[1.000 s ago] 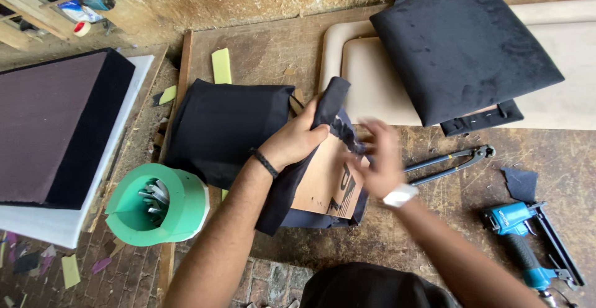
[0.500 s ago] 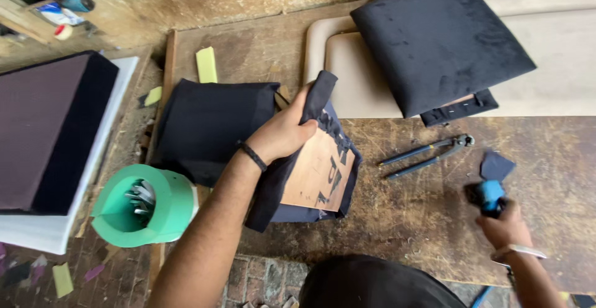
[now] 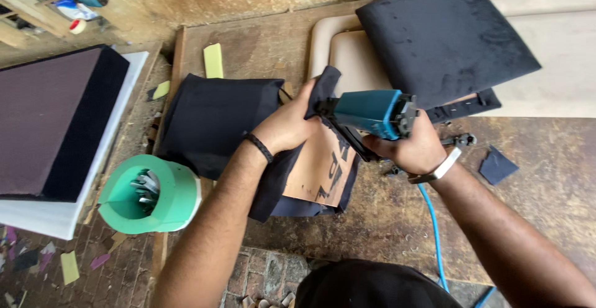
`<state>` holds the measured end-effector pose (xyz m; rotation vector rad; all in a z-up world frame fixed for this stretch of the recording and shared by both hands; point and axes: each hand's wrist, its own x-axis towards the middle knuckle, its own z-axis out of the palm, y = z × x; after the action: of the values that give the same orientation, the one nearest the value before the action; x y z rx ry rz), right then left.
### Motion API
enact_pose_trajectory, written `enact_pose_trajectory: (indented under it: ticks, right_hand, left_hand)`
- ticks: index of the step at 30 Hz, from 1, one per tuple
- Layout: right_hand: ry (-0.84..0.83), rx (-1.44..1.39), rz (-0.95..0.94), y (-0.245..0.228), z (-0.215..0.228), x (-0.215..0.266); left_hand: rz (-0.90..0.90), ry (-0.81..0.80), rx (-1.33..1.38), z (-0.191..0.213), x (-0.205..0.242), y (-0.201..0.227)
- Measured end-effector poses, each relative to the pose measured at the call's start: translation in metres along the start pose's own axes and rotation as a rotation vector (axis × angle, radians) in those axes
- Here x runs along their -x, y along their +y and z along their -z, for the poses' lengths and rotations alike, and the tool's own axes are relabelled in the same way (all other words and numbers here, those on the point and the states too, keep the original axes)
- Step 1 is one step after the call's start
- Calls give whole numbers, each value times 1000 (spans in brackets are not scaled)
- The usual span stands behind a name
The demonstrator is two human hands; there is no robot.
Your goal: The person staples black fabric onto a rectangular wooden frame using a pneumatic staple gun. They repeatedly pull the fabric taut, staple edges, and use pliers to remove excess material. The person works on multiple sides of the frame, adjusting and trimming fabric as needed.
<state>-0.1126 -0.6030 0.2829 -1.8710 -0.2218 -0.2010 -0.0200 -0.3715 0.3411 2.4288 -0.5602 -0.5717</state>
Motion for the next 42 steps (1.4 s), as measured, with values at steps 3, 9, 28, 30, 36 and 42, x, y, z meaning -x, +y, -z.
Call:
enact_pose_trajectory:
  ticks: [3,9,28,30,36,42]
  right_hand:
    - [-48,-34,-68,0,-1,-7]
    - [-53,-86,-248,-1,4,-4]
    - [-450,462,-744,125,-44,73]
    - [-535,549,-823,152,-68,107]
    - [-234,747,-374,147,-101,136]
    - [-346,-565,-528,11,-119,66]
  left_hand:
    - [41,-16,20,0,-2,0]
    - [17,-34,49,-1,-3,-1]
    - [-105,-42,249,2,-1,-27]
    - [-191,-48,414,0,5,-40]
    - [-341,-99,618,-1,36,-70]
    - [-374,-19,665,-12,36,-79]
